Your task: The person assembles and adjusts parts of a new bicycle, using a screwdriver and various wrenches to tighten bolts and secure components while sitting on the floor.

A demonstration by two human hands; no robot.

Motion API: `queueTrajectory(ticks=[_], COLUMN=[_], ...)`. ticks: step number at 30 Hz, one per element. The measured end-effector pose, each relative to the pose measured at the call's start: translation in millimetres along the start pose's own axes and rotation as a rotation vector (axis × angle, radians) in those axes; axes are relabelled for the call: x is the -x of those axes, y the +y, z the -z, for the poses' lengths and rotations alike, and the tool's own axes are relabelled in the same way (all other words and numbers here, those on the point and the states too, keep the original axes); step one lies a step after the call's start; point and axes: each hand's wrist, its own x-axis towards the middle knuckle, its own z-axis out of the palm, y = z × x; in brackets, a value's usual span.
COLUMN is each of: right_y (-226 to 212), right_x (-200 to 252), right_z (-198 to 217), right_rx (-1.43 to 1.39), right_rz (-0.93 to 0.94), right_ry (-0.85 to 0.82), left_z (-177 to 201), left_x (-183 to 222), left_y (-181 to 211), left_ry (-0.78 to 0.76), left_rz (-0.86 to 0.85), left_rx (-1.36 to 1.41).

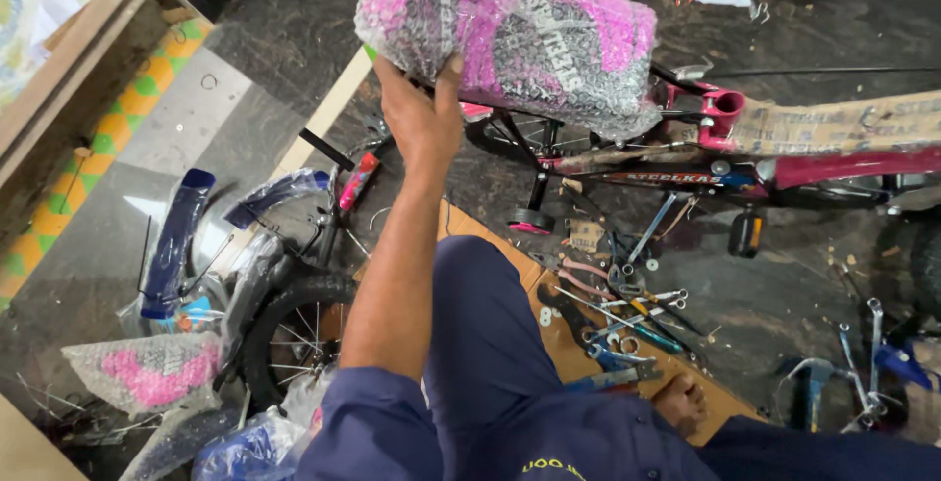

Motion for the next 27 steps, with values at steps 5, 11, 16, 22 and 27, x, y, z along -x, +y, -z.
queueTrajectory(ticks=[5, 11, 16, 22, 27], right_y=[16, 41, 55, 13, 40], right_x=[20, 58, 19, 106, 107], right_z=[-15, -10, 13, -56, -190], right_rx=[0.009, 0.038, 0.069, -0.062, -0.046], right_rz=[0.016, 0.02, 0.098, 0.463, 0.273], right_ry=[0.019, 0.029, 0.129, 0.144, -0.387], left_z=[-3, -18, -24, -10, -17], left_x=[14, -13, -28, 1, 21], left_y=[-11, -36, -38, -24, -18], left_ry=[-0.012, -0.038, -0.047, -0.032, 0.032], left_rz=[-0.001, -0.097, -0.132, -0.037, -0.001], left_rx=[0.001, -0.089, -0.093, -0.101, -0.035])
